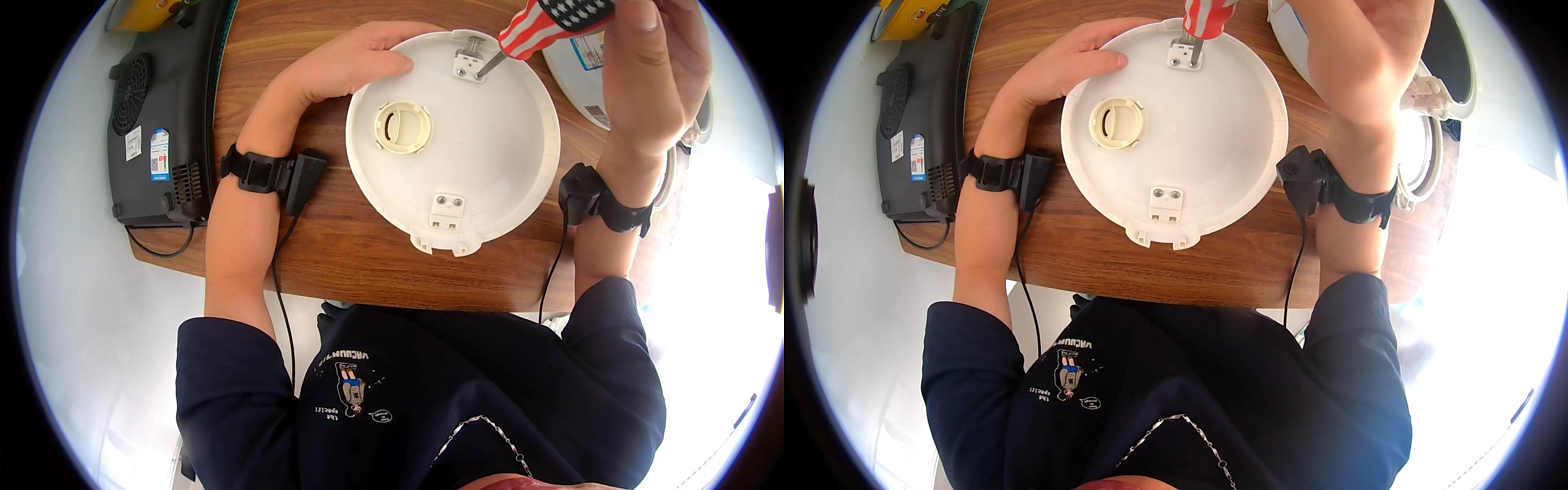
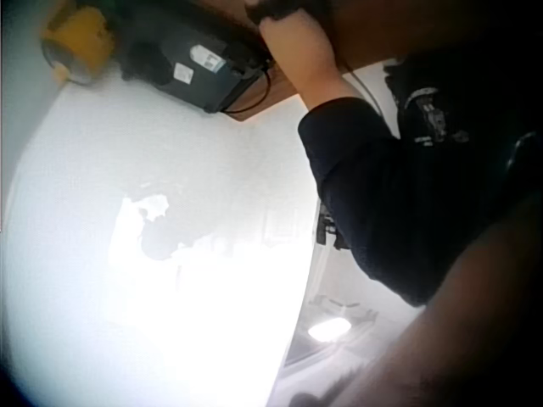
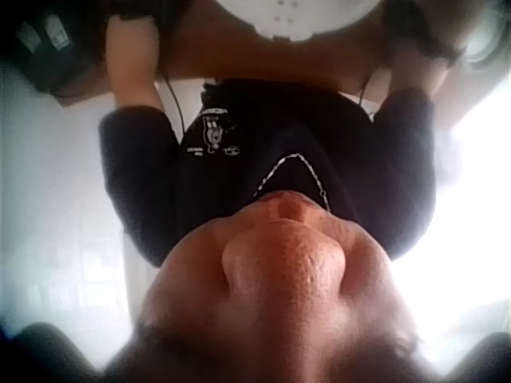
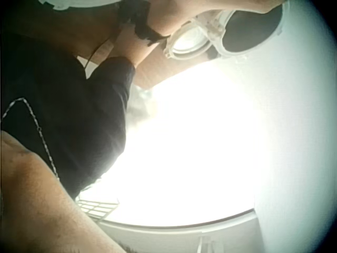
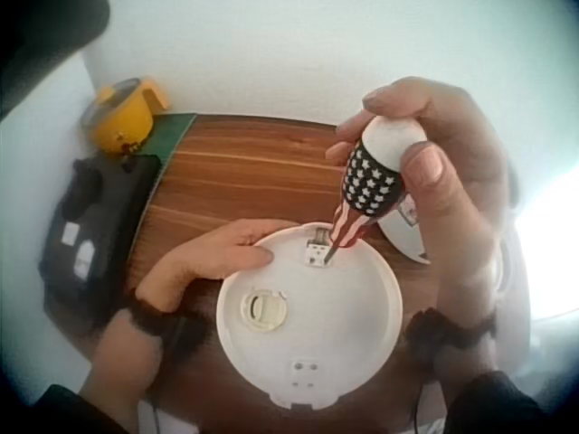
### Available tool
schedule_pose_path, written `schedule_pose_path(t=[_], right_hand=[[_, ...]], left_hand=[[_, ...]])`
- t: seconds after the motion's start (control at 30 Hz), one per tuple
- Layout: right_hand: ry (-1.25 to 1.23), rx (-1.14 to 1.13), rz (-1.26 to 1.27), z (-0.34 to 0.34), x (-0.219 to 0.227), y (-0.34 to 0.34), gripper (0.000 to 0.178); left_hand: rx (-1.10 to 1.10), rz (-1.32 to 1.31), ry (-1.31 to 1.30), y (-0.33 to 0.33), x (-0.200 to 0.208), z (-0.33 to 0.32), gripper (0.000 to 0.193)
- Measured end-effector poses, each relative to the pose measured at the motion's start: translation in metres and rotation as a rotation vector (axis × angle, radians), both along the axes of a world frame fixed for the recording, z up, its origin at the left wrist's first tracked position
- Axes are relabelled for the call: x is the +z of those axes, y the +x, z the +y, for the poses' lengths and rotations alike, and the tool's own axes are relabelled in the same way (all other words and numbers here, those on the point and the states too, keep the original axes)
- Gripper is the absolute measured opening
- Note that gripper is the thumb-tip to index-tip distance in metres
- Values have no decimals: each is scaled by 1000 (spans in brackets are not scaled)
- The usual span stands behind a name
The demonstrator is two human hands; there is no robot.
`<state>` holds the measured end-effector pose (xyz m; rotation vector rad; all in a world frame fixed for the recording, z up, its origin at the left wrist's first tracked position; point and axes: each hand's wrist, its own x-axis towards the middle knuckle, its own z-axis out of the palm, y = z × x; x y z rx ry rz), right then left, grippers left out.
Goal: The person uses a screwdriver to remove screws from the lid of a white rice cooker, then lifts off the lid and a white plastic ring. The person continues to unscrew components from the removed lid and places them on the table.
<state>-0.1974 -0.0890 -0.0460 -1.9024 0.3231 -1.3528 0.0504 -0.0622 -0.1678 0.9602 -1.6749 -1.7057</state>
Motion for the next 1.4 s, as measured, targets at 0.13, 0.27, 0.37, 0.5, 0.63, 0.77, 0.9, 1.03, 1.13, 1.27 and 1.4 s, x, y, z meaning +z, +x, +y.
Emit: schedule_pose_path(t=[0.13,0.27,0.37,0.5,0.63,0.77,0.9,1.03,1.13,1.27,1.4], right_hand=[[-78,76,22,-5,2,3,53],[-218,128,-56,-28,-15,1,55],[-79,0,-278,0,2,20,56],[-60,142,-198,-1,1,8,57],[-166,126,-108,-17,-16,6,53],[-278,226,-39,-24,-6,6,48],[-458,84,-12,-48,-19,-5,49],[-319,-66,-19,-27,-25,1,52],[-202,-33,-32,-16,-20,3,53],[-112,205,-58,-11,0,8,46],[-202,159,-90,-22,-16,10,39]], left_hand=[[13,14,10,2,-1,2,61],[-5,31,10,0,0,1,60],[2,13,8,1,1,2,60],[54,22,1,-4,3,6,59],[72,21,7,-5,3,6,59],[0,33,20,1,1,2,60],[-3,26,24,0,3,2,60],[76,18,23,-5,4,7,59],[78,40,20,-4,0,7,60],[37,46,21,-3,2,5,60],[-17,45,21,1,-1,0,61]])
